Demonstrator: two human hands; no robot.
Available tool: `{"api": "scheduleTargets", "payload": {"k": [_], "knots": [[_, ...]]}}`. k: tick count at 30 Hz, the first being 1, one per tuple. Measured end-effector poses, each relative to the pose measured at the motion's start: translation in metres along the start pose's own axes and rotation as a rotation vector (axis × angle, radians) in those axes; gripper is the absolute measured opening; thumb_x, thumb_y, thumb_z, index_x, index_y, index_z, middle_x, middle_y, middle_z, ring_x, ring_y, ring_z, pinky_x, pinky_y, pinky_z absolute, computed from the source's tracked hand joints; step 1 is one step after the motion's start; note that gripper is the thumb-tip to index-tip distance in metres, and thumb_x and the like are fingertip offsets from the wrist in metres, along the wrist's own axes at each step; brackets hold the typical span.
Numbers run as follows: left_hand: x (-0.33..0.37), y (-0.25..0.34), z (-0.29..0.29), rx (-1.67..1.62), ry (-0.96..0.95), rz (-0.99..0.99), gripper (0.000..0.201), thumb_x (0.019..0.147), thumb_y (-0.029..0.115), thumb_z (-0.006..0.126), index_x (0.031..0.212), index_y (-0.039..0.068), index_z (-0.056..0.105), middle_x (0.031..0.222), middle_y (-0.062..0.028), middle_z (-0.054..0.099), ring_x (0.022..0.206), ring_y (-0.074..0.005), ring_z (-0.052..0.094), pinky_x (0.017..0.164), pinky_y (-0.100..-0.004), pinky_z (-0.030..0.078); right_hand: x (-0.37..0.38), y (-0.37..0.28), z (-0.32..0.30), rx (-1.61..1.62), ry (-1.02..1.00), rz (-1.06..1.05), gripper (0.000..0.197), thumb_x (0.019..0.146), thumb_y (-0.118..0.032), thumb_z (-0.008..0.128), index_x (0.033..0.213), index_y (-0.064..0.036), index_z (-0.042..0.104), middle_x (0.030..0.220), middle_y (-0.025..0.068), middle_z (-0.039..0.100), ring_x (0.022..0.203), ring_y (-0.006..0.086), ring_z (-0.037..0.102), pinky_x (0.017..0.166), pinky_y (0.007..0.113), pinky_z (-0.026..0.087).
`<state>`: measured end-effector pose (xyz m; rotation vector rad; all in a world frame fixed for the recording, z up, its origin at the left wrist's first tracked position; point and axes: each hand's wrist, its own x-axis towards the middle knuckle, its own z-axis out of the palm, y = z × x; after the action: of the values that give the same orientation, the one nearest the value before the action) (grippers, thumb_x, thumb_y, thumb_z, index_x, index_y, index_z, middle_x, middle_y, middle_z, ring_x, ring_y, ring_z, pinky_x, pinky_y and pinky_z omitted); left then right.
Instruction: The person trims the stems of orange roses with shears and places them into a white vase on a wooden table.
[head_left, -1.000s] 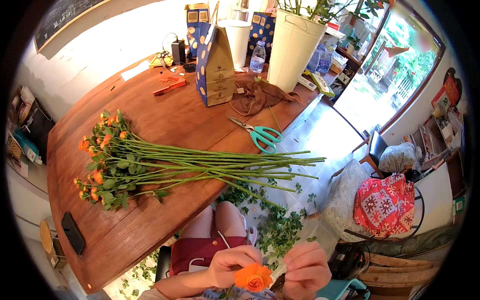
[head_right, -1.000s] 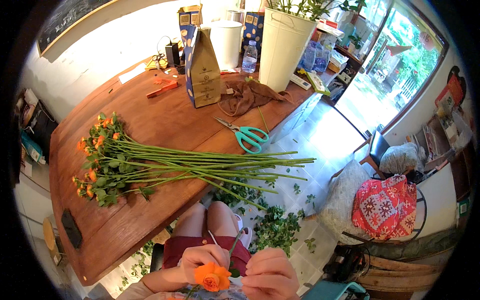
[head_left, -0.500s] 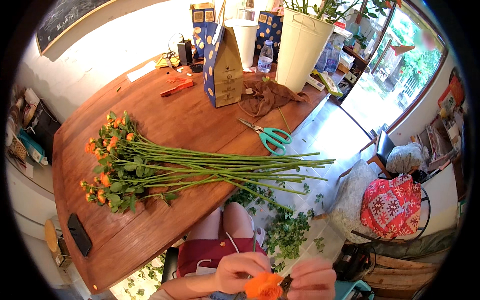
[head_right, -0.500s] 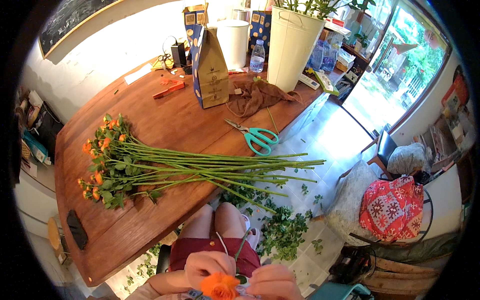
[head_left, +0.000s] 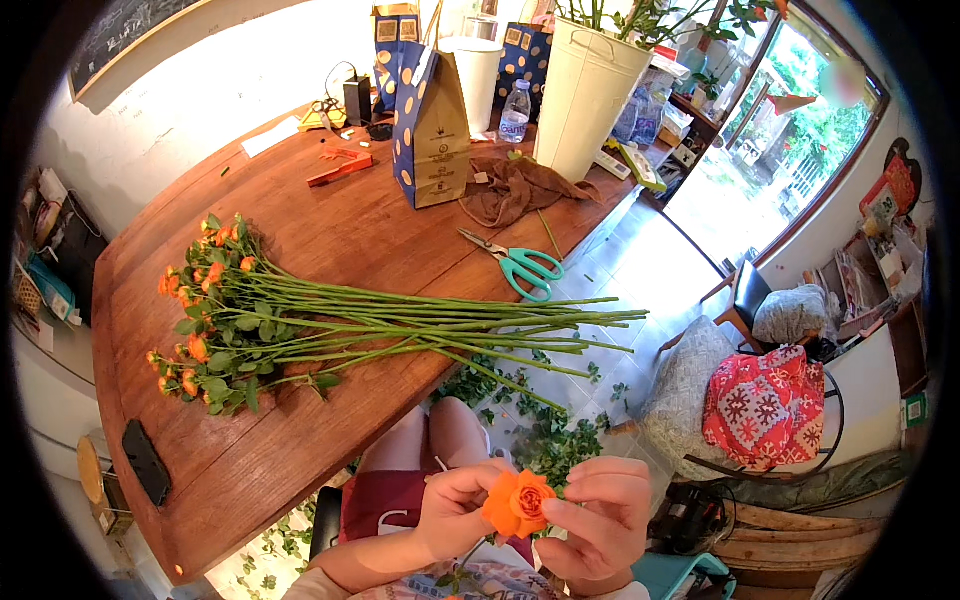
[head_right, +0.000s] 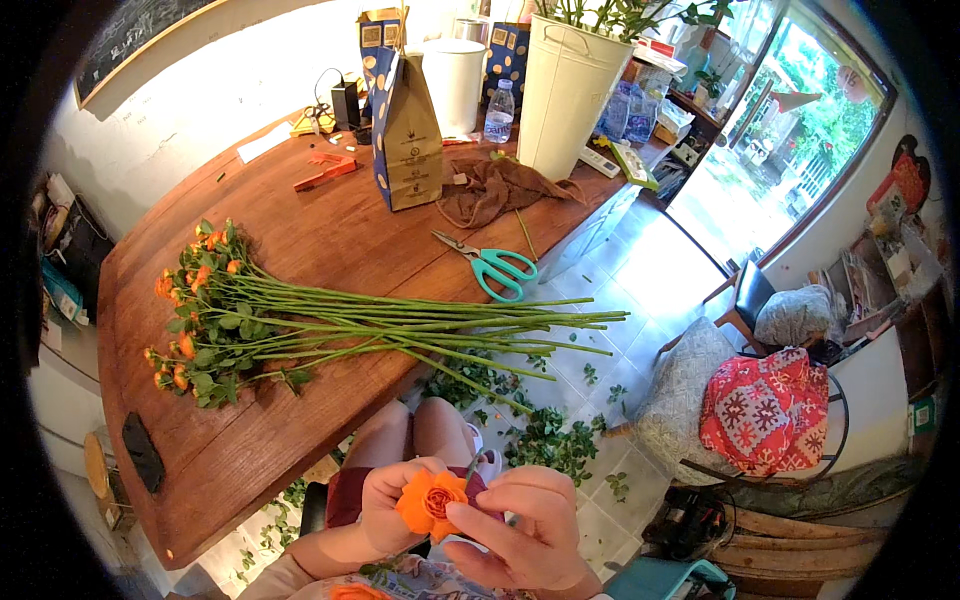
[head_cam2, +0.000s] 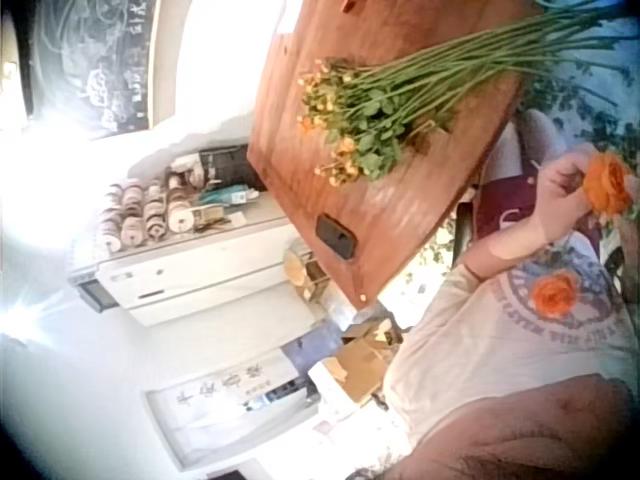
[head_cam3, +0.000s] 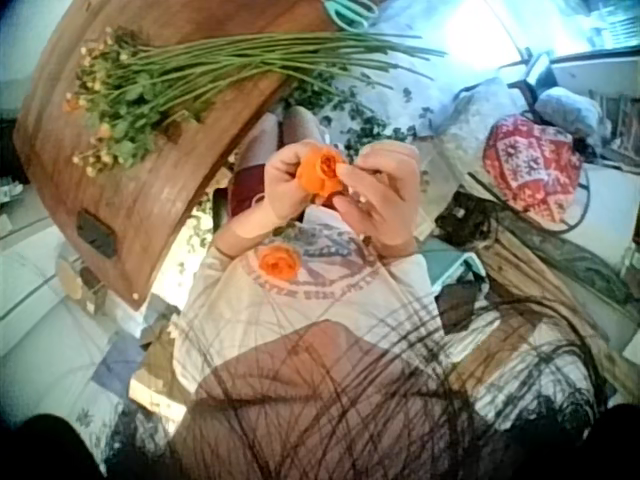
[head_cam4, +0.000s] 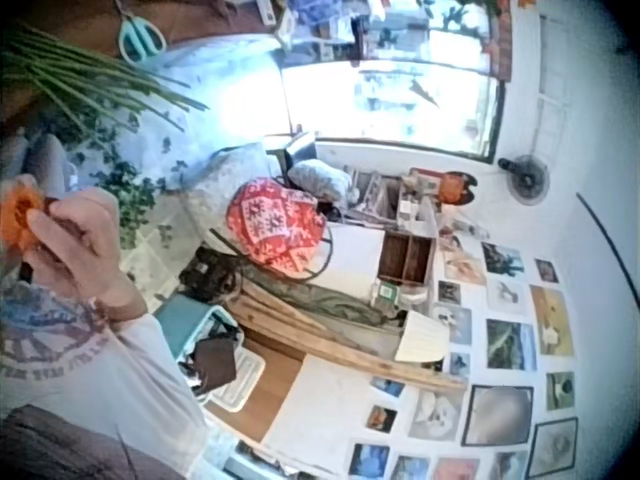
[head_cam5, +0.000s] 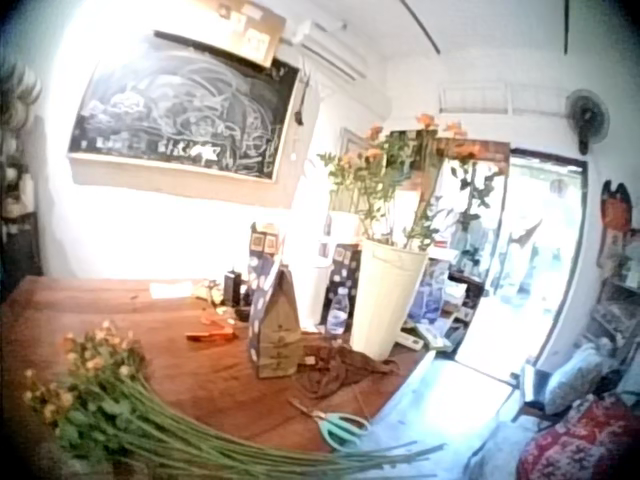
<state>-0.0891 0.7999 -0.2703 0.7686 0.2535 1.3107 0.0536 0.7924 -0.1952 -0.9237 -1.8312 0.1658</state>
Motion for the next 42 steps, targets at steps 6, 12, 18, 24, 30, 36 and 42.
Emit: {"api": "scheduleTargets", "payload": {"k": [6,12,18,24,30,36,42], "knots": [[-0.005,0.006,0.002,-0.070,0.081,-0.087,0.011,0.077,-0.002,0.066,0.086,-0.004,0.059,0.094,-0.0132,0.059,0.077,-0.0180,0.059,0.067,-0.0270,0.049,-0.005,0.001,-0.004,-0.039,0.007,-0.083,0.025,0.075,-0.036,0.070,0.081,-0.0113,0.067,0.084,0.0041,0.053,0.079,0.0236,0.053,0.063,0.031,0.045],[-0.006,0.002,-0.001,0.009,-0.012,-0.012,0.011,0.081,-0.004,0.062,0.092,-0.004,0.060,0.092,-0.0102,0.058,0.069,-0.0117,0.058,0.056,-0.0209,0.046,0.006,0.000,-0.010,-0.026,-0.090,-0.163,0.023,0.067,-0.019,0.075,0.086,-0.0109,0.066,0.092,0.0037,0.056,0.080,0.0226,0.054,0.064,0.032,0.048],[-0.008,0.001,0.003,0.003,0.018,0.011,0.014,0.080,-0.005,0.062,0.093,-0.003,0.061,0.099,-0.0123,0.060,0.078,-0.0131,0.058,0.065,-0.0229,0.047,-0.003,-0.006,-0.008,-0.265,-0.104,-0.286,0.025,0.069,-0.025,0.077,0.088,-0.0182,0.062,0.095,-0.0035,0.054,0.085,0.0190,0.052,0.070,0.034,0.049],[-0.008,-0.001,0.000,0.082,0.000,0.024,0.013,0.079,-0.005,0.063,0.092,-0.004,0.063,0.100,-0.0118,0.060,0.083,-0.0149,0.058,0.071,-0.0261,0.047,-0.010,-0.010,-0.008,-0.445,-0.087,-0.345,0.023,0.072,-0.024,0.075,0.090,-0.0178,0.063,0.095,-0.0029,0.055,0.087,0.0169,0.052,0.072,0.033,0.049],[-0.015,0.002,0.005,0.149,0.081,-0.041,0.015,0.075,-0.005,0.066,0.090,-0.004,0.063,0.096,-0.0133,0.059,0.081,-0.0170,0.057,0.070,-0.0273,0.047,0.004,0.004,-0.016,-0.432,-0.072,-0.695,0.012,0.081,-0.010,0.062,0.090,-0.0024,0.065,0.094,0.0097,0.057,0.087,0.0236,0.054,0.069,0.033,0.053],[-0.012,0.001,0.010,-0.004,0.051,-0.082,0.014,0.080,-0.003,0.063,0.094,-0.005,0.064,0.098,-0.0107,0.059,0.084,-0.0145,0.058,0.072,-0.0254,0.047,0.011,0.011,-0.016,-0.437,-0.006,-0.834,0.010,0.079,-0.006,0.061,0.086,-0.0002,0.064,0.090,0.0104,0.062,0.084,0.0228,0.058,0.072,0.034,0.055],[-0.013,-0.001,0.004,0.000,0.012,-0.121,0.012,0.077,-0.001,0.066,0.089,-0.005,0.063,0.094,-0.0118,0.059,0.083,-0.0169,0.056,0.072,-0.0275,0.046,0.016,0.011,-0.026,-0.378,-0.080,-0.853,0.008,0.079,-0.007,0.060,0.083,0.0001,0.062,0.082,0.0120,0.064,0.080,0.0246,0.062,0.072,0.035,0.056]]}}
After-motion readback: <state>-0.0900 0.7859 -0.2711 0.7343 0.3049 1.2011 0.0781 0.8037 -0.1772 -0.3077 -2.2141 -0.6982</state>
